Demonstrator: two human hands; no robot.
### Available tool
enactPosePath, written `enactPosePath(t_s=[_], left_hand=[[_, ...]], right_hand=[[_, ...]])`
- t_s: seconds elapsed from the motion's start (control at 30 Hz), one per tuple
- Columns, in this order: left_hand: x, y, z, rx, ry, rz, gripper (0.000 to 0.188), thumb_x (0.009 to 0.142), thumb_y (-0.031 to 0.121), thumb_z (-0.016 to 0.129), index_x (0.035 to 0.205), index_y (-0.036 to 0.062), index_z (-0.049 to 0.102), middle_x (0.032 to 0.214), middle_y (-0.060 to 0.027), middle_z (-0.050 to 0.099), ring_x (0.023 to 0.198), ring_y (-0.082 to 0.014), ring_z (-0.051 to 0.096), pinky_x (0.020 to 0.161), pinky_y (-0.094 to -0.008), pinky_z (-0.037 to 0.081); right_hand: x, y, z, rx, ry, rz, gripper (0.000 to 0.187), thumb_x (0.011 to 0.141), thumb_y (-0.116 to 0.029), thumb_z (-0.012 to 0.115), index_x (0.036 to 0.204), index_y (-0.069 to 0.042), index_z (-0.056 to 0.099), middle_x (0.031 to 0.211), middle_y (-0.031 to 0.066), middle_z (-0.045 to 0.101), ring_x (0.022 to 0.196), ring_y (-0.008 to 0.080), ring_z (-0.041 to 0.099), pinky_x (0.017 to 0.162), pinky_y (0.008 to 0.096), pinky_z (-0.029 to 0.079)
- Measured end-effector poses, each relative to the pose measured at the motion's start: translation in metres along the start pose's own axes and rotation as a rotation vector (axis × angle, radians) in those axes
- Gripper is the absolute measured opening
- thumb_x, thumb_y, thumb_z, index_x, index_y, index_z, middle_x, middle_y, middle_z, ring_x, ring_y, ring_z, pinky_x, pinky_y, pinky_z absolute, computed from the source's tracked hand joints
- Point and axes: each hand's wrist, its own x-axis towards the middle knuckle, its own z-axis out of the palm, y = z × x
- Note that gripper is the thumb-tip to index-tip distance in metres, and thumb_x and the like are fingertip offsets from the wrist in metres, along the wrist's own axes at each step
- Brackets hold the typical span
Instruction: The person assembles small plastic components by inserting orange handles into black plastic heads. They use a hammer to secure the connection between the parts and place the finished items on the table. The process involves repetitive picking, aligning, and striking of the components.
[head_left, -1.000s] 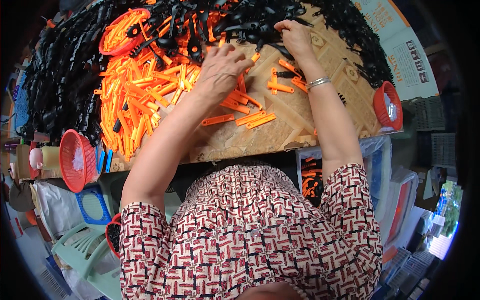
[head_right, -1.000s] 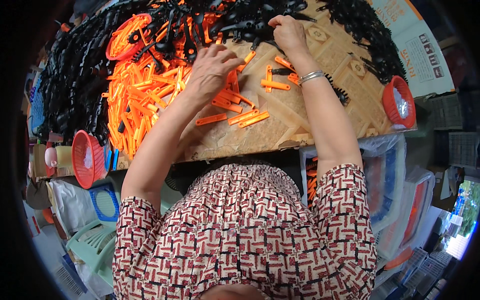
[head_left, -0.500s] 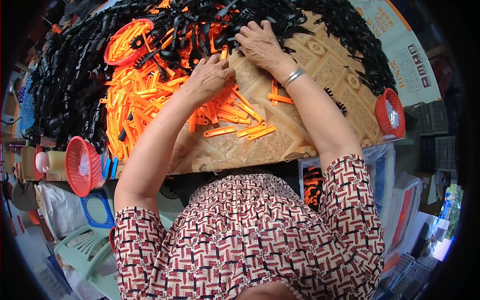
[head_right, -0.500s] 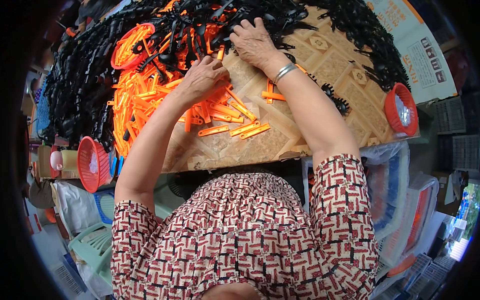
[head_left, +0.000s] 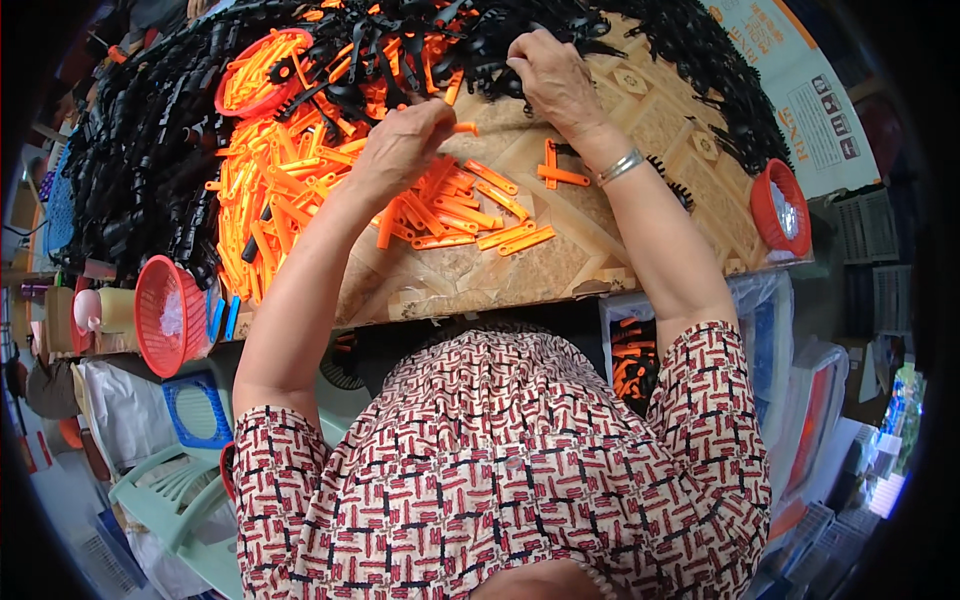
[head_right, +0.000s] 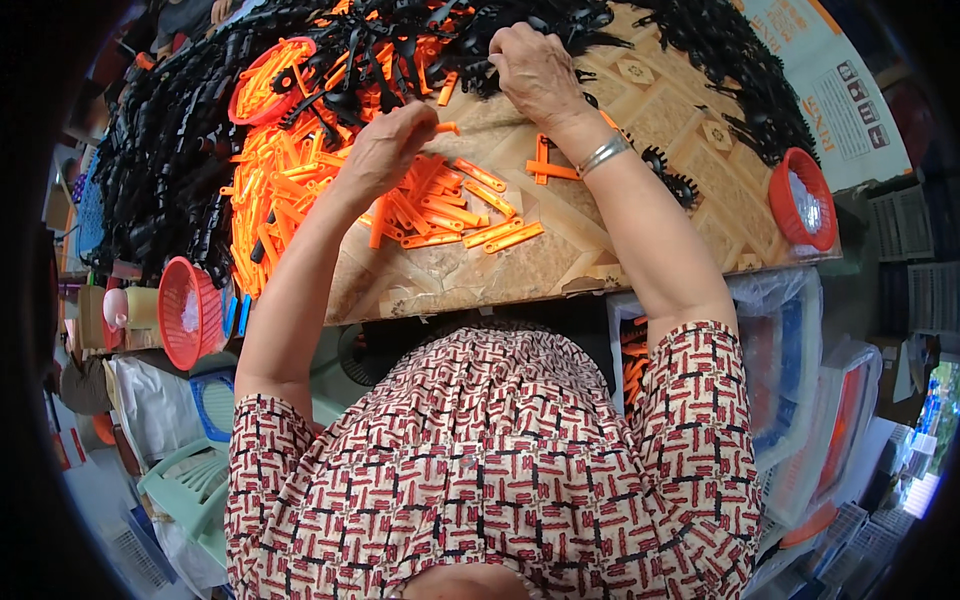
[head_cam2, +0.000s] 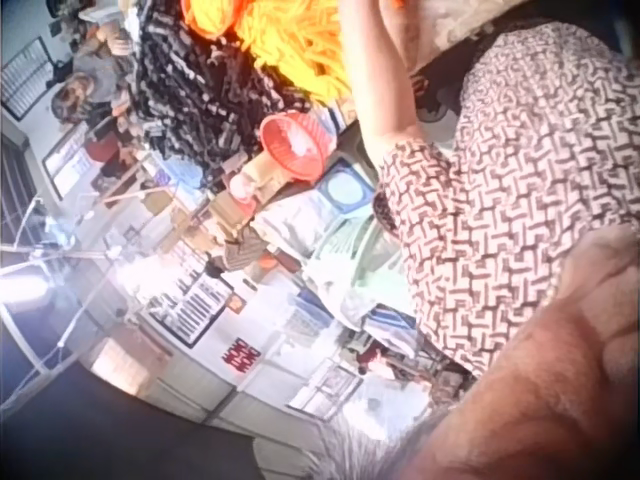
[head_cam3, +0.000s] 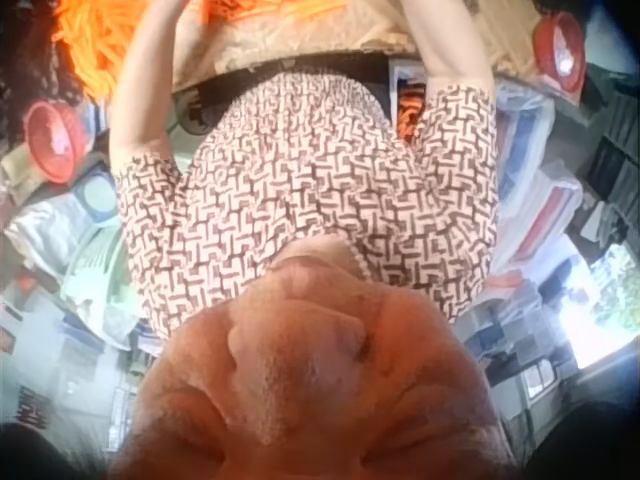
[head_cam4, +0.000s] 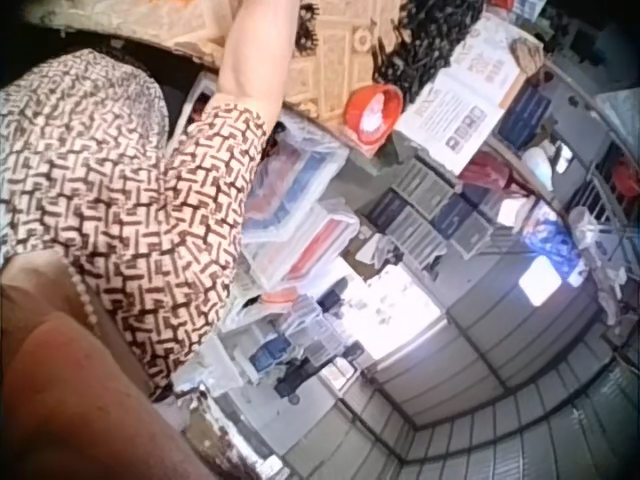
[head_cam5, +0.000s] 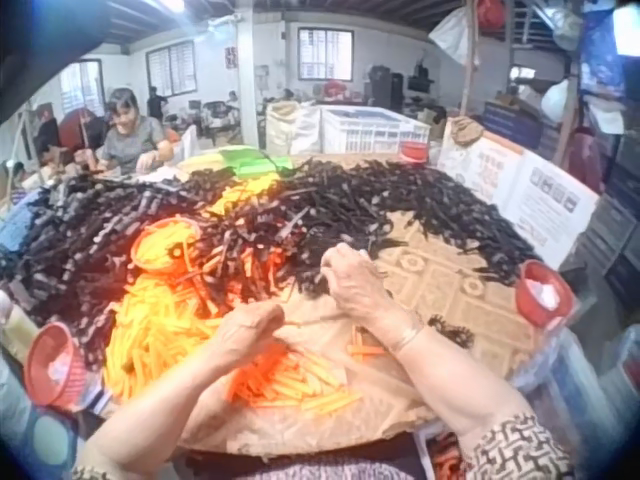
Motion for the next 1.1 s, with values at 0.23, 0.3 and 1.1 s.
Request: enactPosePath(t_s=[0.23,0.3,1.1], left_hand=[[-0.030,0.027,0.005,-0.310,0.268,-0.007,0.017,0.100,0.010,0.068,0.116,0.0053,0.066,0.098,-0.0054,0.068,0.088,-0.0154,0.065,0.078,-0.0296,0.052],[-0.035,0.032,0.000,-0.218,0.216,-0.014,0.017,0.099,0.010,0.069,0.115,0.0048,0.067,0.101,-0.0061,0.070,0.091,-0.0174,0.067,0.080,-0.0303,0.053],[-0.064,0.061,-0.041,-0.006,0.101,0.172,0.015,0.087,0.012,0.078,0.102,0.0130,0.075,0.080,-0.0034,0.059,0.075,-0.0226,0.057,0.070,-0.0360,0.044]], right_hand=[[-0.061,-0.050,-0.021,1.373,-0.292,0.803,0.016,0.104,-0.017,0.063,0.109,-0.003,0.069,0.093,-0.0025,0.066,0.088,0.0060,0.060,0.078,0.0230,0.050],[-0.072,-0.072,-0.028,1.464,-0.372,0.881,0.021,0.102,-0.015,0.067,0.119,-0.003,0.070,0.093,-0.0020,0.069,0.080,0.0047,0.064,0.072,0.0204,0.054],[-0.100,-0.093,-0.056,1.740,-0.642,0.953,0.031,0.100,-0.005,0.058,0.127,0.010,0.062,0.081,0.0192,0.073,0.051,0.0158,0.067,0.041,0.0220,0.049]])
